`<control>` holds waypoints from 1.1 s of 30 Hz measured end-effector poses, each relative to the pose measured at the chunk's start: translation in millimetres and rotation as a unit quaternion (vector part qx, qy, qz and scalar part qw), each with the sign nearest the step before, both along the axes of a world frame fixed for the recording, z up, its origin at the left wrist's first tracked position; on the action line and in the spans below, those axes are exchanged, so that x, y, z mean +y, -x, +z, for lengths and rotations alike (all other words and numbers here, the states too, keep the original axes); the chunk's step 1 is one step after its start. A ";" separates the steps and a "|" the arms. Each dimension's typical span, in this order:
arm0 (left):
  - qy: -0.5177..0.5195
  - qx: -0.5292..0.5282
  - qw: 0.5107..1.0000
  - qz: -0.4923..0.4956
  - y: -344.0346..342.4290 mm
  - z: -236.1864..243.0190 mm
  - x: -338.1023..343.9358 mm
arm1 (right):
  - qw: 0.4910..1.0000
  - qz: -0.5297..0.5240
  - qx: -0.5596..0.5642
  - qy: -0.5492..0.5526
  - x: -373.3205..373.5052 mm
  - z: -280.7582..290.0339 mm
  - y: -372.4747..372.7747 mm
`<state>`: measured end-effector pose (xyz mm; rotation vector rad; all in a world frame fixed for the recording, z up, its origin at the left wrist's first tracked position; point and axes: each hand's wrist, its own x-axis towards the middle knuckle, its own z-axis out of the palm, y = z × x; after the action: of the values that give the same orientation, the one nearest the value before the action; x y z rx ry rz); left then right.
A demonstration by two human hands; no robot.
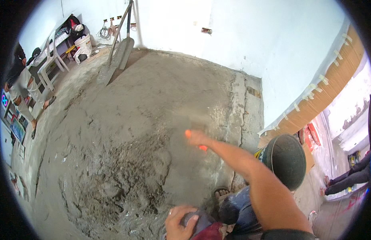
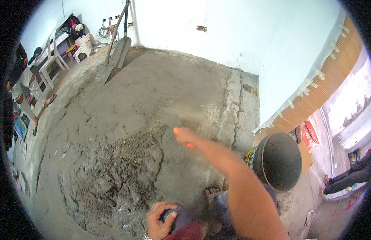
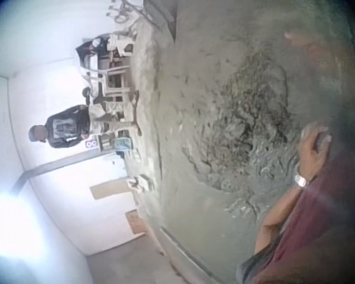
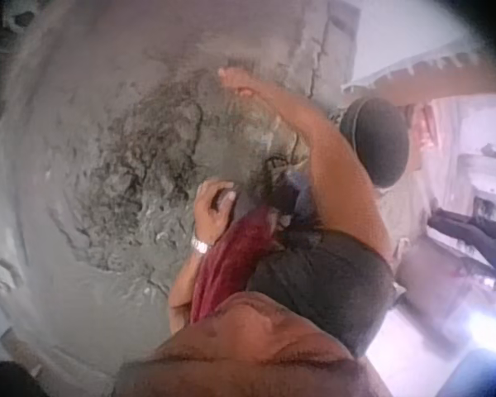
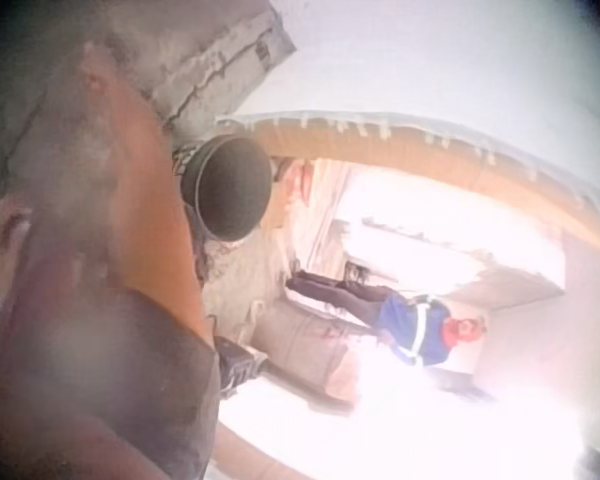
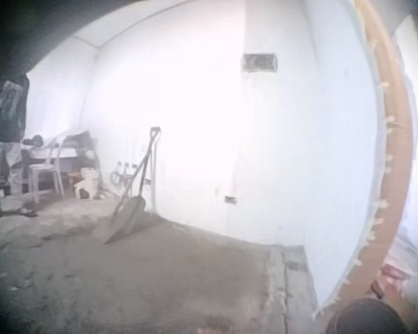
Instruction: The person uses a trowel to spread and level wet concrete on a floor. Another person is visible in the background using a shovel to move concrete. The camera wearer moves around the room, smoothing the surface with the trowel.
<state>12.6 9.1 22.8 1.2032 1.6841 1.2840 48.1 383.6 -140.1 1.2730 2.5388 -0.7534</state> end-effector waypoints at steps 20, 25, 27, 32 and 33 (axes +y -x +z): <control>0.296 0.064 0.949 0.091 -4.5 -2.1 153.8 | 0.932 -0.342 0.120 0.004 193.2 -242.1 -42.3; 0.302 0.133 0.940 0.090 14.8 64.5 171.4 | 0.890 -0.125 0.187 0.396 125.1 -49.7 -17.1; 0.240 0.211 0.947 0.023 13.2 91.1 195.0 | 0.894 -0.239 0.221 0.309 140.5 -21.2 -39.7; 0.178 0.295 0.938 -0.039 1.4 121.3 238.5 | 0.891 -0.418 0.178 -0.007 238.0 -130.8 -66.9; 0.218 0.230 0.948 -0.006 -5.0 123.4 259.0 | 0.892 -0.421 0.163 0.003 258.9 -146.0 -69.0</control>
<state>17.6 268.1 146.2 1.2922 2.1414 0.5867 117.0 642.6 -286.0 2.4640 2.1026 -1.1999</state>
